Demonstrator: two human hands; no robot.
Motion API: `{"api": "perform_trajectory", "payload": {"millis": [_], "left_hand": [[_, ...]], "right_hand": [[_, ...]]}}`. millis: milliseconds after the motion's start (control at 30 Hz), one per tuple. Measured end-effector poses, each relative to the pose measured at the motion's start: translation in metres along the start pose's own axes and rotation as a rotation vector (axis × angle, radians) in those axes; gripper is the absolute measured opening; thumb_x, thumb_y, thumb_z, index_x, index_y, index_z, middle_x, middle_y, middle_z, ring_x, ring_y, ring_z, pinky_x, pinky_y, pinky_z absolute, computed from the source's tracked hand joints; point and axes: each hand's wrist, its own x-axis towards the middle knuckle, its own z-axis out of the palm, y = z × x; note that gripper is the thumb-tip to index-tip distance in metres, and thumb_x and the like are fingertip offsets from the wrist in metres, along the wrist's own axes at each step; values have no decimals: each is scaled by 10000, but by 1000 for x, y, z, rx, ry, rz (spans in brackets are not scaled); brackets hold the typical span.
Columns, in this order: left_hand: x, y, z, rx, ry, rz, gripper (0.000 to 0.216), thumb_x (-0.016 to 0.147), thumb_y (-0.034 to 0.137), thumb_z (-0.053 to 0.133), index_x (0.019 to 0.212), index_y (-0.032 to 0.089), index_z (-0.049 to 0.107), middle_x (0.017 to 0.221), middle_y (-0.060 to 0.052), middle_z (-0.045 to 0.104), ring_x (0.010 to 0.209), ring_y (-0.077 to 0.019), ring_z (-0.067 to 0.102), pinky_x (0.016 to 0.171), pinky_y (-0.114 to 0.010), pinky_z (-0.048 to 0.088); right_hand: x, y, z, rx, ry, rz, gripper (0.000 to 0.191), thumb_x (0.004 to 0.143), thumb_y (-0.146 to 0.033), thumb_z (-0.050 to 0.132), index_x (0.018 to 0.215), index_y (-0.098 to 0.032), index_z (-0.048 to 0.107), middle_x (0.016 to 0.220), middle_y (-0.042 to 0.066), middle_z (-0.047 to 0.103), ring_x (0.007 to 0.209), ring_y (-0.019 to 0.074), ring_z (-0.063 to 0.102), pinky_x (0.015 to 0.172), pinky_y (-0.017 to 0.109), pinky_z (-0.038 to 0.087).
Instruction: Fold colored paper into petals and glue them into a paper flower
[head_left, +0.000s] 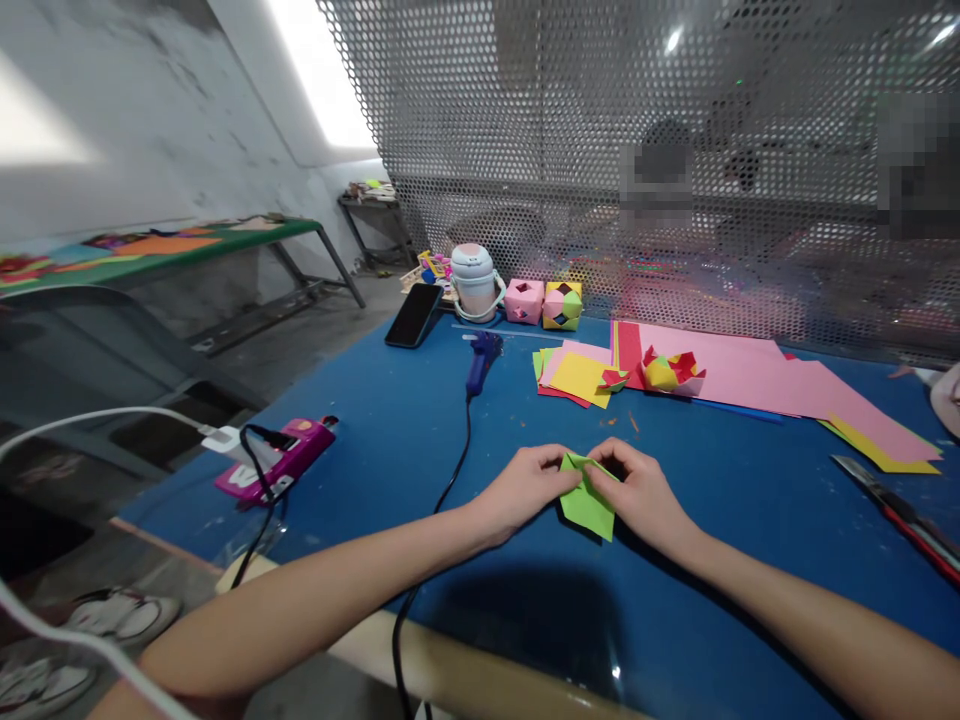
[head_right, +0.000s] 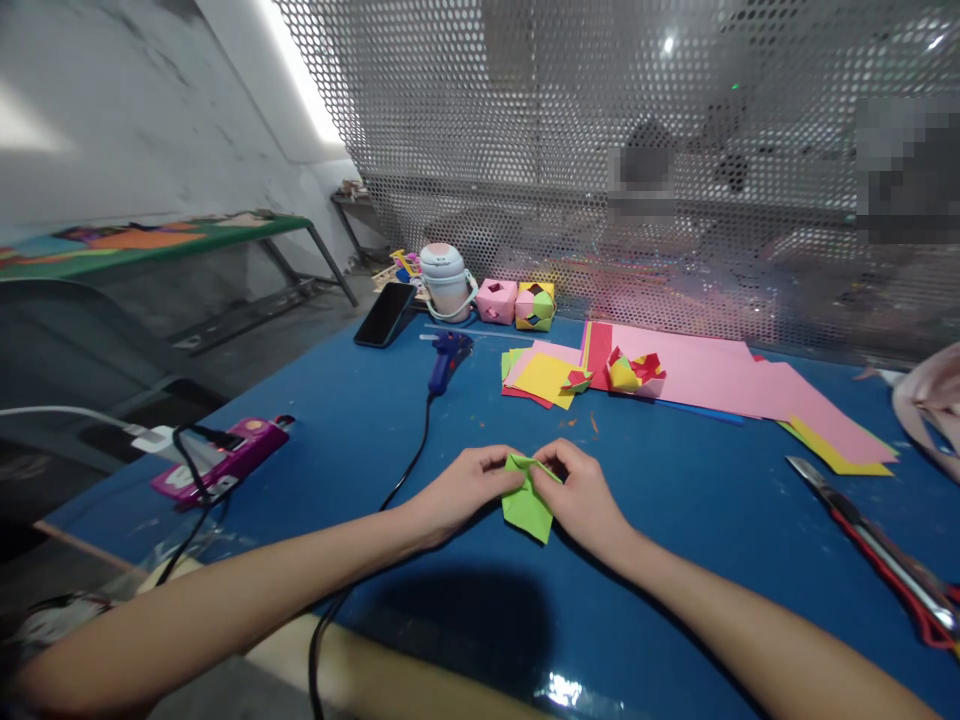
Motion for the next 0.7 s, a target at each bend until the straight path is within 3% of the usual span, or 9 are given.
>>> {"api": "perform_trajectory", "payload": {"millis": [233, 467, 700], "left_hand": [[3, -5, -5, 283, 83, 134, 265, 753, 298, 502, 542, 137, 498, 598, 33, 382, 600, -99, 368, 555, -220, 297], [5, -8, -3, 325, 121, 160, 324, 755, 304, 493, 493, 154, 376, 588, 44, 329, 585, -93, 342, 543, -220, 278], [5, -6, -3, 345, 99, 152, 298, 761, 316, 491, 520, 148, 440, 608, 34, 365, 598, -98, 373, 564, -218, 313]], "right_hand": [[0, -2, 1, -11, 18, 0, 130, 763, -278, 528, 697, -171, 560, 629, -15, 531, 587, 112, 471, 537, 214, 376], [1, 2, -4, 43, -59, -37, 251, 844, -341, 442, 759, -172, 607, 739, 8, 585, 700, 128, 528, 641, 229, 414], [3, 5, -5, -6, 13, -47, 203, 809, -286, 502, 708, -170, 635, 715, 13, 607, 672, 131, 539, 624, 234, 408]]}}
